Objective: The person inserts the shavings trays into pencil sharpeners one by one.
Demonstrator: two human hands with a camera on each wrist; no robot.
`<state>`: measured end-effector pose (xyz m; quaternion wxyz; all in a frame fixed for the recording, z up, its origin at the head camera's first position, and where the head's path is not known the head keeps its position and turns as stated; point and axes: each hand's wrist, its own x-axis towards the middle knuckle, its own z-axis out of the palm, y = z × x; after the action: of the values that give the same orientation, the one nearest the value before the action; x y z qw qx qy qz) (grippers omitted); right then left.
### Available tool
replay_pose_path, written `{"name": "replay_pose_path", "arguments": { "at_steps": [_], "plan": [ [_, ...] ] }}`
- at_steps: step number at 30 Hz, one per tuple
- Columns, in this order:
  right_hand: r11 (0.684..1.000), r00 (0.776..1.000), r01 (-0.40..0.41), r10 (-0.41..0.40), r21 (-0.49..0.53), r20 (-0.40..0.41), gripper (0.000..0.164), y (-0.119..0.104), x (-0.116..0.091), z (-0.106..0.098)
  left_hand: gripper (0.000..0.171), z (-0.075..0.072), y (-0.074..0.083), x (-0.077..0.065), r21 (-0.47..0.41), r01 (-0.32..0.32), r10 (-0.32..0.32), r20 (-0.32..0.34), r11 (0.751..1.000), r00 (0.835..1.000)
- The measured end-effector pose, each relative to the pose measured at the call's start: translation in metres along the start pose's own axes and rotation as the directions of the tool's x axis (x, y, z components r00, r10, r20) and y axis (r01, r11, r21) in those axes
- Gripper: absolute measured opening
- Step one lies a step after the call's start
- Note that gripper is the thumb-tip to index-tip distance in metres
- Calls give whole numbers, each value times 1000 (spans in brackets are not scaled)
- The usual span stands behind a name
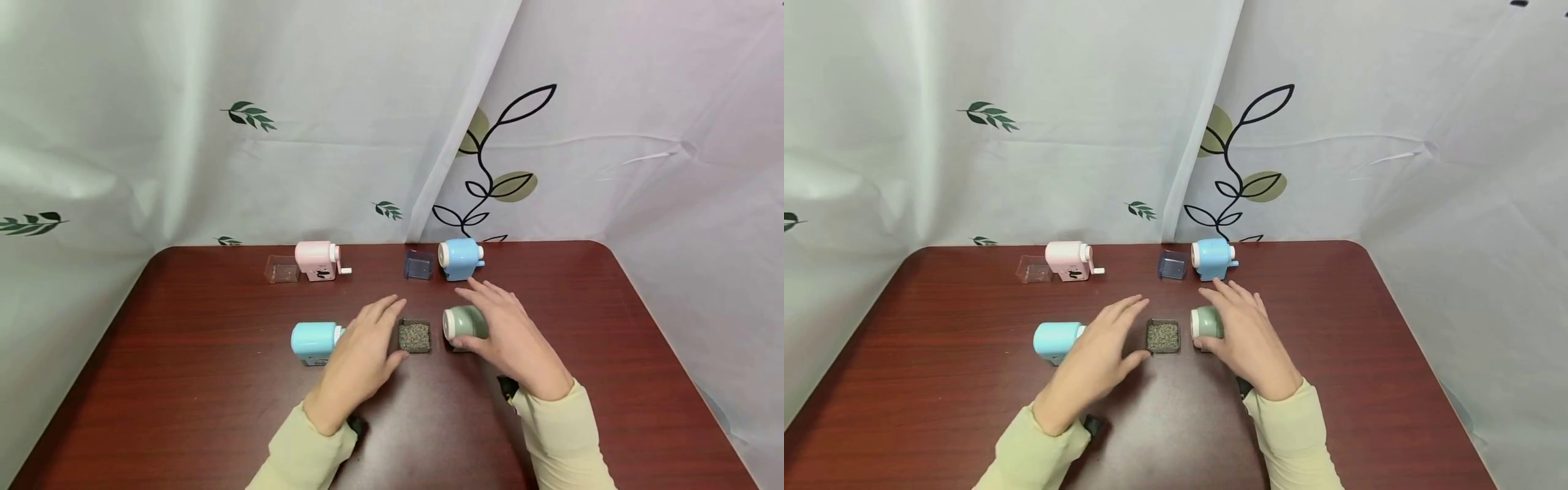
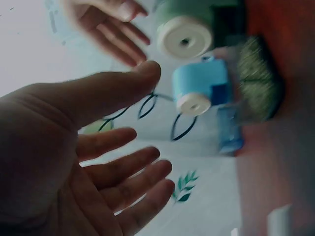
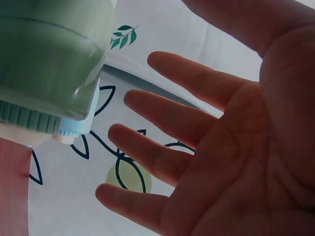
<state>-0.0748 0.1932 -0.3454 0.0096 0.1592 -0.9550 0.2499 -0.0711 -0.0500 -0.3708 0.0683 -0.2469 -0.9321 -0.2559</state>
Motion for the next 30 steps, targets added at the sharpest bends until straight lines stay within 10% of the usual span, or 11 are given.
{"name": "replay_pose_path", "arguments": {
  "at_steps": [13,30],
  "plan": [
    [1000,998,1,0,-14,58,74,8,1,2,83,45,-6,2,35,114,-116,69,993,991],
    [1000,998,9,-8,-5,58,72,14,4,6,70,57,-12,4,46,165,-168,56,985,984]
  ]
}}
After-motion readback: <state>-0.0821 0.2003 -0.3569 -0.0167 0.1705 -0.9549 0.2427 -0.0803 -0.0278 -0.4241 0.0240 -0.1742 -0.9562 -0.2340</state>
